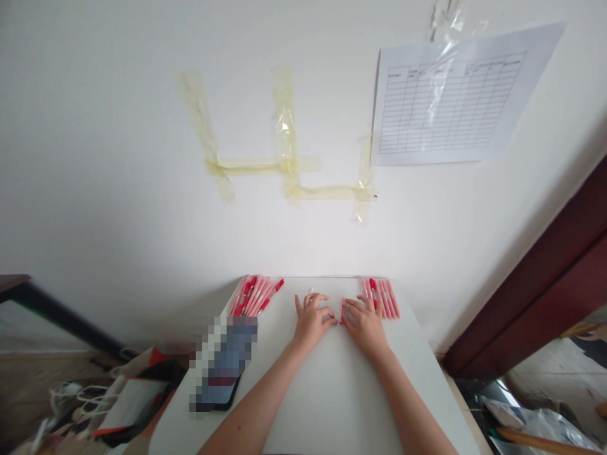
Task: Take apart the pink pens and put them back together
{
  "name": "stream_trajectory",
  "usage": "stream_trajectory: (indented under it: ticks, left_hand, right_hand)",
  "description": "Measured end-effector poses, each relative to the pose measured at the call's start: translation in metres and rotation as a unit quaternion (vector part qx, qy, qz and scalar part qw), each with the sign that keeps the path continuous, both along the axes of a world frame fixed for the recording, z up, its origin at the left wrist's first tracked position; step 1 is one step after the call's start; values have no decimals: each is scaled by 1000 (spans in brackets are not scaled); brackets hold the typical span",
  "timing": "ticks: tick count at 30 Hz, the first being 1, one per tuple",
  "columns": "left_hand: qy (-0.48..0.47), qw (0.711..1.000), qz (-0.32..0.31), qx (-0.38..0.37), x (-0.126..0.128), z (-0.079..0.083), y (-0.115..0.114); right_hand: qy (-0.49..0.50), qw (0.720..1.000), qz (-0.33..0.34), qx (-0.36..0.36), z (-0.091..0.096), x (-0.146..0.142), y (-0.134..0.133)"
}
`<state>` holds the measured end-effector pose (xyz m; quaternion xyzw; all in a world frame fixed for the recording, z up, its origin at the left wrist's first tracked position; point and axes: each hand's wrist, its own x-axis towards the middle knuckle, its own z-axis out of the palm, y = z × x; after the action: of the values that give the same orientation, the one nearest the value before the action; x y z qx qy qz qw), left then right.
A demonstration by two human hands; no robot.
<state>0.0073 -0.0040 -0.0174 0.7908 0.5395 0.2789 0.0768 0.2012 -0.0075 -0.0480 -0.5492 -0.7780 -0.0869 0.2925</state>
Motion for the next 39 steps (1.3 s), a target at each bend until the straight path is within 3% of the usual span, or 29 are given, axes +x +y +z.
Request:
stream_trajectory:
  ticks: [6,14,19,39]
  left_hand:
    - [1,1000,21,4,-8,5,-2]
    - [3,997,75,-5,-38,18,-1]
    - [33,998,59,-8,-44,23,-1]
    - [53,999,7,-8,-7,9,5]
  right_hand:
    - [2,1000,2,-6,0,0,-1]
    - [-1,1000,5,-5,-1,1,0]
    - [0,1000,0,-1,-1,1,0]
    - [-1,1000,-8,-1,2,0,-2]
